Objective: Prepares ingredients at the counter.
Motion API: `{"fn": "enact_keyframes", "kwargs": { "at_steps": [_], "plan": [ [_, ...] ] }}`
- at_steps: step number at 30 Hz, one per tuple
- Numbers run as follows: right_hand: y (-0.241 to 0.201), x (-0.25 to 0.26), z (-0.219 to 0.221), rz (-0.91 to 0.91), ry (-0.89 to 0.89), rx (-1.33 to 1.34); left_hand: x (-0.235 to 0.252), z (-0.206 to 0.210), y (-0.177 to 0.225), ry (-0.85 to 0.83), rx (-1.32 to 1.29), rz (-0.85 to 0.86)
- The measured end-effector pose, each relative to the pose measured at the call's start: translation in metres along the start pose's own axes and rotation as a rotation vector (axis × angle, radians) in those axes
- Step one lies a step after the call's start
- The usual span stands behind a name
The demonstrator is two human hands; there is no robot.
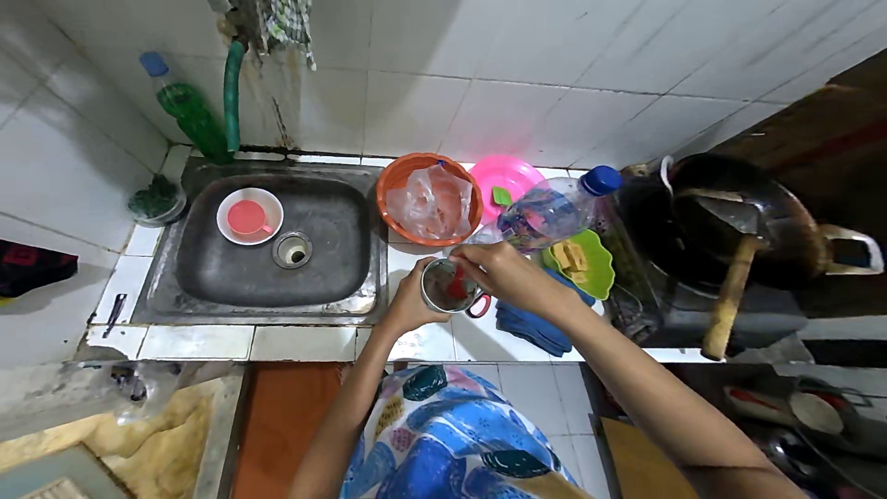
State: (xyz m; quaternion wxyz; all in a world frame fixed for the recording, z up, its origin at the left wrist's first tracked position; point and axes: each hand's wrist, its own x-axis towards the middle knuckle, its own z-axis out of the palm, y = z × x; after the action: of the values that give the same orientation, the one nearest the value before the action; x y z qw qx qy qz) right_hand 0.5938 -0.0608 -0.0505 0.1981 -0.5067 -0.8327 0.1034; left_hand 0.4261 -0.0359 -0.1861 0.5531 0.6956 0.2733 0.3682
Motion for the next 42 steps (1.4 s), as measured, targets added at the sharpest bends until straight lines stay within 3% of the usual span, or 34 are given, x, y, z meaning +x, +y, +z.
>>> {"fn": "enact_keyframes", "kwargs": {
  "at_steps": [4,23,32,42],
  "plan": [
    [-0.003,-0.001,0.002,-0.065,-0.073,0.047,-0.001,0.001,0.0,0.007,-0.014,0.009],
    [-0.005,-0.009,-0.008,-0.055,0.032,-0.022,-0.001,0.001,-0.001,0.007,-0.01,0.022],
    [-0.002,-0.013,-0.009,-0.069,-0.021,0.05,-0.001,0.001,0.0,-0.001,-0.002,0.028],
    [0.006,-0.021,0.008,-0.238,0.085,0.098,-0.001,0.0,-0.002,0.004,-0.012,0.041]
  ]
}}
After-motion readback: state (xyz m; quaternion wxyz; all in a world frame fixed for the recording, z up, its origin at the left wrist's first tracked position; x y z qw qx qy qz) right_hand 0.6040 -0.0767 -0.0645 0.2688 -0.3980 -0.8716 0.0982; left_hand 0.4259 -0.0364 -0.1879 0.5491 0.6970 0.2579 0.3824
